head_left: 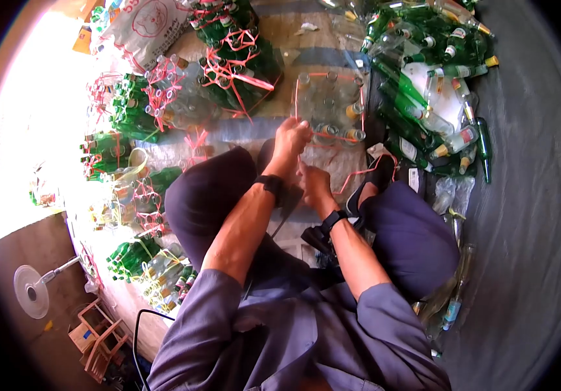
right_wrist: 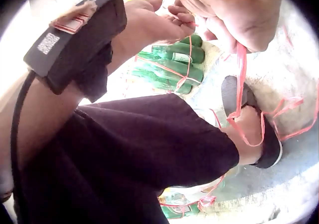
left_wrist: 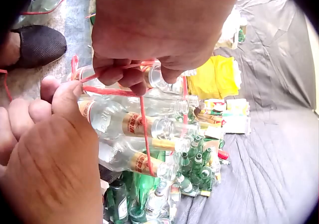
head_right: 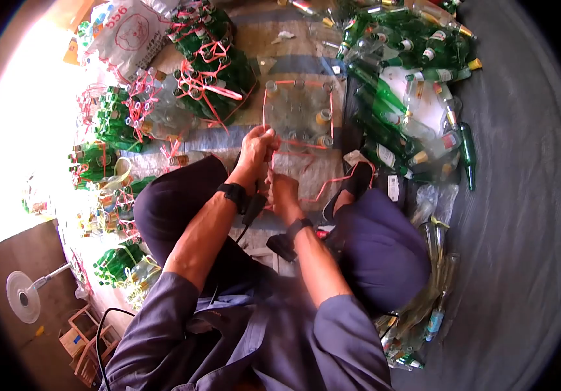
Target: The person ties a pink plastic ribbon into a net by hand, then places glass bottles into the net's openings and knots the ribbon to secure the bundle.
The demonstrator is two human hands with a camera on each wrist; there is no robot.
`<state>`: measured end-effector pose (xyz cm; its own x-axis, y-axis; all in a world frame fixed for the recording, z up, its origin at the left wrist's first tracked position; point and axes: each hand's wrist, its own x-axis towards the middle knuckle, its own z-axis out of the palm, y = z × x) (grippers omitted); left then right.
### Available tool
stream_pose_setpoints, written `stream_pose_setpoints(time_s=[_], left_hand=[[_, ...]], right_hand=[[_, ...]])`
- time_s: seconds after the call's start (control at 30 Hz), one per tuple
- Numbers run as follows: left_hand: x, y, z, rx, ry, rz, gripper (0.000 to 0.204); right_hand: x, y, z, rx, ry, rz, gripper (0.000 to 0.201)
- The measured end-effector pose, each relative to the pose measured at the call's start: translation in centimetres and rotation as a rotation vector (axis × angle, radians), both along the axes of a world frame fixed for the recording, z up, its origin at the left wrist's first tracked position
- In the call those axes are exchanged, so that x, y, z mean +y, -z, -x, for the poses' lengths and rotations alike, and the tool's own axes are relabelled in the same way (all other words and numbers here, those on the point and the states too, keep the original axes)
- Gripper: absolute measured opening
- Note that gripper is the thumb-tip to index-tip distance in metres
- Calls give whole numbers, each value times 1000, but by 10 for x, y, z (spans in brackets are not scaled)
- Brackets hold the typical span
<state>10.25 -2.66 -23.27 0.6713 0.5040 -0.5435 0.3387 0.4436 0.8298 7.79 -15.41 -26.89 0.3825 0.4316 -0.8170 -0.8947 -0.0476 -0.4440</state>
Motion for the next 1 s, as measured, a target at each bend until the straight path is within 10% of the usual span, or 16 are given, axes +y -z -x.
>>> stream_pose_setpoints(time_s=[0.27, 0.33, 0.47, 0.57, 0.67, 0.73, 1.0], left_hand=[[-4, 7, 0, -2, -18, -60, 24], [-5, 4, -1, -25, 10, -140, 25], [0, 18, 1, -165, 80, -279, 25], [0, 15, 1, -111, 98, -285, 26], [-1, 3, 5, -85, 106, -320, 29], [-1, 1, 6, -93, 111, -389, 32], [-4, -3, 4, -55, 67, -292, 29]], right_hand=[[-14, -21, -2, -198, -123, 164, 26], [-21, 15, 9, -1531, -507, 376, 15], [-26, 53, 12, -1236, -392, 228, 34], [-25, 45, -4, -1261, -889, 575, 20], [-25, -33, -24, -1089, -561, 767, 33], [-26, -44, -43, -1545, -285, 808, 41], [-1, -56, -116, -1634, -725, 537, 36]])
